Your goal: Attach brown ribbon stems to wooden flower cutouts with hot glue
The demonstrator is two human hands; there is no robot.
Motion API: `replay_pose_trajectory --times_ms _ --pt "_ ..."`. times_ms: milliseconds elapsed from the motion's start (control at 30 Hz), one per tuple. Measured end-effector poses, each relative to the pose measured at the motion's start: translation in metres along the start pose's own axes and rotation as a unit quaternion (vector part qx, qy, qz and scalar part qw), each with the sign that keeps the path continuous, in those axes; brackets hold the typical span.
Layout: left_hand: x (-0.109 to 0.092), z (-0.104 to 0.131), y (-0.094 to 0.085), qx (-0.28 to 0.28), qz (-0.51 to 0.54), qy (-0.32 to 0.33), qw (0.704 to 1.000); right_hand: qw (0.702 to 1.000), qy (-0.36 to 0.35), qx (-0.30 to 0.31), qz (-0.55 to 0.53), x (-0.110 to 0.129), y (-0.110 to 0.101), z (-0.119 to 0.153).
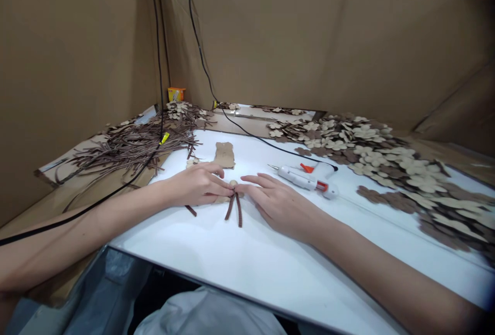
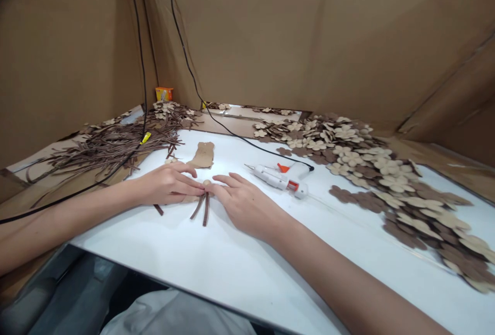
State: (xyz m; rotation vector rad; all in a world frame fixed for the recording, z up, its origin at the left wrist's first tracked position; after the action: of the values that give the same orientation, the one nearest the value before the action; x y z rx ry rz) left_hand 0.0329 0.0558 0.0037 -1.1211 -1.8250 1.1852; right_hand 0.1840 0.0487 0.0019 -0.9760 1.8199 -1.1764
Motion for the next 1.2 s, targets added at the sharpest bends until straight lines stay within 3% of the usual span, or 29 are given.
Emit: replay_pose_trajectory --times_ms 300,567,933,1200 --pt "0.001 0.001 0.001 -0.014 0.006 -0.001 1.0 0.999 0.02 0.002 -0.037 -0.007 0.007 0.002" --pt "0.003 0.001 0.003 -0.004 0.018 -0.005 1.0 1.0 -0.003 0.02 0.01 -0.007 0.008 0.003" --pt "0.005 0.001 0.006 0.087 0.025 -0.028 0.996 0.995 -0.017 0.06 0.076 -0.002 0.014 0.004" --pt "0.002 0.004 0.001 0.111 0.014 -0.006 0.994 0.999 0.018 0.046 0.015 -0.005 0.011 0.004"
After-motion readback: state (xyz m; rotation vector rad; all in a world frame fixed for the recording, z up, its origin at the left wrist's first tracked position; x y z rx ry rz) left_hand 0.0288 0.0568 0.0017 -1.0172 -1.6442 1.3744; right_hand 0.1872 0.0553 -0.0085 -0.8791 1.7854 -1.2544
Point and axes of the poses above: each hand's wrist, its own z-axis away from the middle knuckle, its own y-axis out of the palm, x = y × z, the point moved 5 cm from there along -z, towards the middle knuckle, and after that the axes turned 4 degrees about x, right-handed, at the moved point
